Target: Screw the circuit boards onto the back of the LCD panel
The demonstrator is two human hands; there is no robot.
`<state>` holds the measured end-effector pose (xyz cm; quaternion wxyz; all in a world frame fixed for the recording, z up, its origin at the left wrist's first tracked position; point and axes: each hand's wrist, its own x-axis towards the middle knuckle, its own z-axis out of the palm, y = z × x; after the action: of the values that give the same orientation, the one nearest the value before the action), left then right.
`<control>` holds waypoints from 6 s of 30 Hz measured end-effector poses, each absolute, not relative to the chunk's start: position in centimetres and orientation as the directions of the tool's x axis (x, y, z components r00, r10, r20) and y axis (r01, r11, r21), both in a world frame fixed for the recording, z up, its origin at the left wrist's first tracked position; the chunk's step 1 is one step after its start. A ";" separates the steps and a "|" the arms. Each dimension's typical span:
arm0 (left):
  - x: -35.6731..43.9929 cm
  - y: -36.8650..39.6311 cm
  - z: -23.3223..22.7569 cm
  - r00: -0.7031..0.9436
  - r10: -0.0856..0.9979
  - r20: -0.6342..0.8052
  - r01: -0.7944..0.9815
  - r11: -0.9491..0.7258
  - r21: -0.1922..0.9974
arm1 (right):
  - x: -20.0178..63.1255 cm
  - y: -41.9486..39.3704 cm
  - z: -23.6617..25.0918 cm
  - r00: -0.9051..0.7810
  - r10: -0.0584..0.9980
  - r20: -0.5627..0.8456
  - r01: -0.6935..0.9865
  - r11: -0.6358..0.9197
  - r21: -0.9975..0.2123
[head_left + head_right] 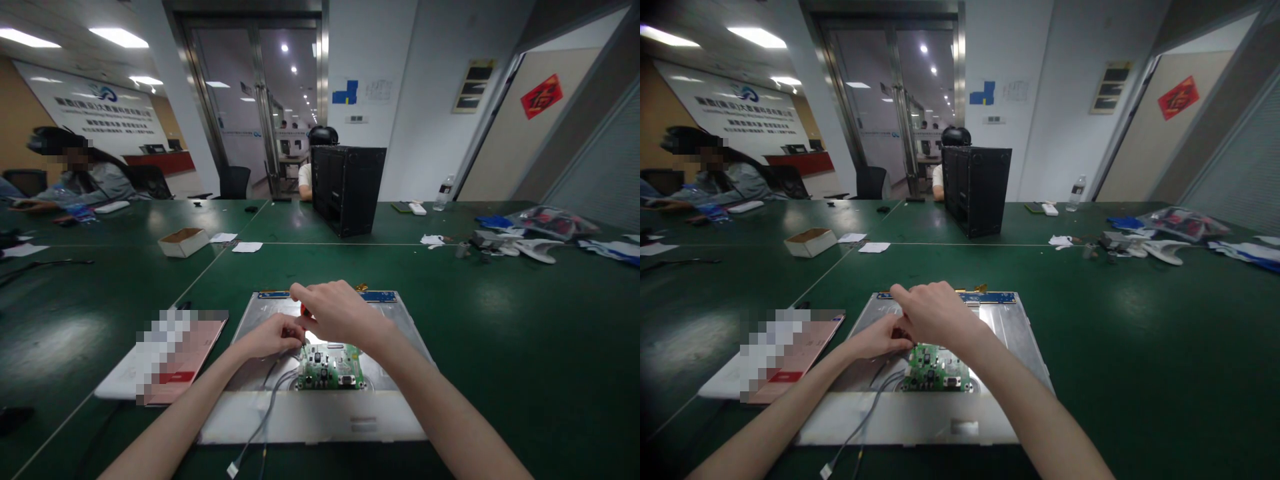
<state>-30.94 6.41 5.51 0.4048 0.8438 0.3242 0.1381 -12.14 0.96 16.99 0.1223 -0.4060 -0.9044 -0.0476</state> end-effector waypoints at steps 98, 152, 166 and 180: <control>-30.9 6.2 5.1 0.733 0.676 -0.075 0.435 -0.381 0.816 | -11.8 0.9 17.2 -0.670 0.704 0.237 0.719 0.694 -0.031; -31.0 6.6 4.6 0.740 0.672 -0.010 0.437 -0.469 0.768 | -12.8 0.5 16.8 -0.634 0.725 0.269 0.750 0.661 -0.012; -30.9 6.3 5.0 0.706 0.706 -0.048 0.491 -0.440 0.752 | -13.0 0.6 17.0 -0.595 0.772 0.224 0.788 0.615 -0.023; -31.1 6.4 5.0 0.714 0.698 -0.048 0.508 -0.469 0.723 | -13.1 0.7 16.7 -0.587 0.760 0.279 0.796 0.605 0.024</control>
<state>-31.06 6.41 4.95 0.3726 0.8476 0.3556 0.1278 -13.11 0.65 16.67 0.1208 -0.4382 -0.8877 -0.0733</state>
